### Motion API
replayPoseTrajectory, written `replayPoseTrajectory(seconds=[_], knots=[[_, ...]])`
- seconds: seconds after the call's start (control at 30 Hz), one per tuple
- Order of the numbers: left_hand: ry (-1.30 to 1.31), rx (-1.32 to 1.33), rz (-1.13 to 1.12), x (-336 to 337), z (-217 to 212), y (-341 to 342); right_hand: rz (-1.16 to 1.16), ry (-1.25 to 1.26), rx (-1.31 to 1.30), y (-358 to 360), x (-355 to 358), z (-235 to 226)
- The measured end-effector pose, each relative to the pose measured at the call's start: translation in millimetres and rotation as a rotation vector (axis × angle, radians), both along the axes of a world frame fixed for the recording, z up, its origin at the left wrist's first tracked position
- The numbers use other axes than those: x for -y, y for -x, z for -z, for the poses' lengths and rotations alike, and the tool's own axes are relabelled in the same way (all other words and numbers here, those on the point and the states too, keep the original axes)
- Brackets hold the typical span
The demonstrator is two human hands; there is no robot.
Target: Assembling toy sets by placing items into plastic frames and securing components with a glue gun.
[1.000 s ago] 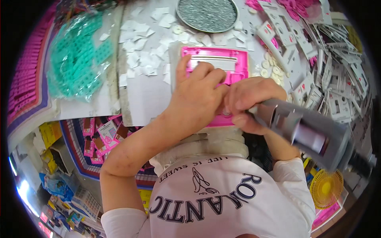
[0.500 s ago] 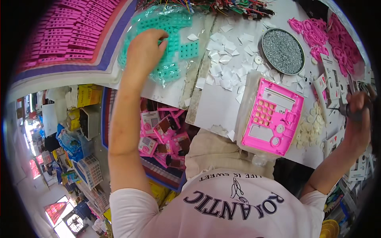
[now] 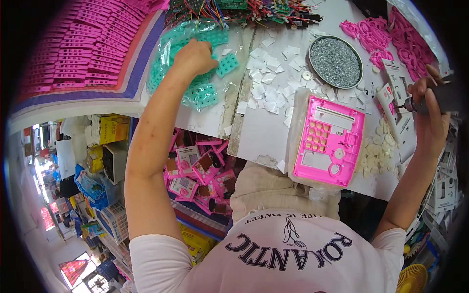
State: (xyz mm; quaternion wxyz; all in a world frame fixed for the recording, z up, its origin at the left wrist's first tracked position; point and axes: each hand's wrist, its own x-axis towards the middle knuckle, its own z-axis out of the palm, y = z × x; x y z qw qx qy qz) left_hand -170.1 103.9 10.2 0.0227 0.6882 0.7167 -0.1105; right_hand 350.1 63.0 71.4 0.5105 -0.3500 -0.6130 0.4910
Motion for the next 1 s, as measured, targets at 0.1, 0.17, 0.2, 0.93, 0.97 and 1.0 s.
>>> replayPoseTrajectory(seconds=[0.1,0.17,0.2,0.93,0.97,1.0], knots=[[0.016,0.105,0.192,0.5,-2.6,21.8,0.100,-0.045,0.087,-4.9,4.8,-4.1],[-0.011,0.253,0.172,4.7,-14.5,29.3,0.254,-0.077,0.195,-9.1,16.0,-8.9],[-0.024,0.326,0.162,7.9,-18.1,30.5,0.476,-0.185,0.395,-14.6,27.0,-9.0],[-0.646,0.941,0.616,146.2,-31.5,-133.8,-0.391,0.301,0.131,181.1,14.3,18.4],[-0.605,0.971,0.628,156.5,-28.4,-133.1,-0.284,0.097,0.233,172.6,20.9,18.0],[-0.564,1.004,0.640,166.1,-25.3,-133.3,-0.177,-0.108,0.334,162.4,27.3,19.4]])
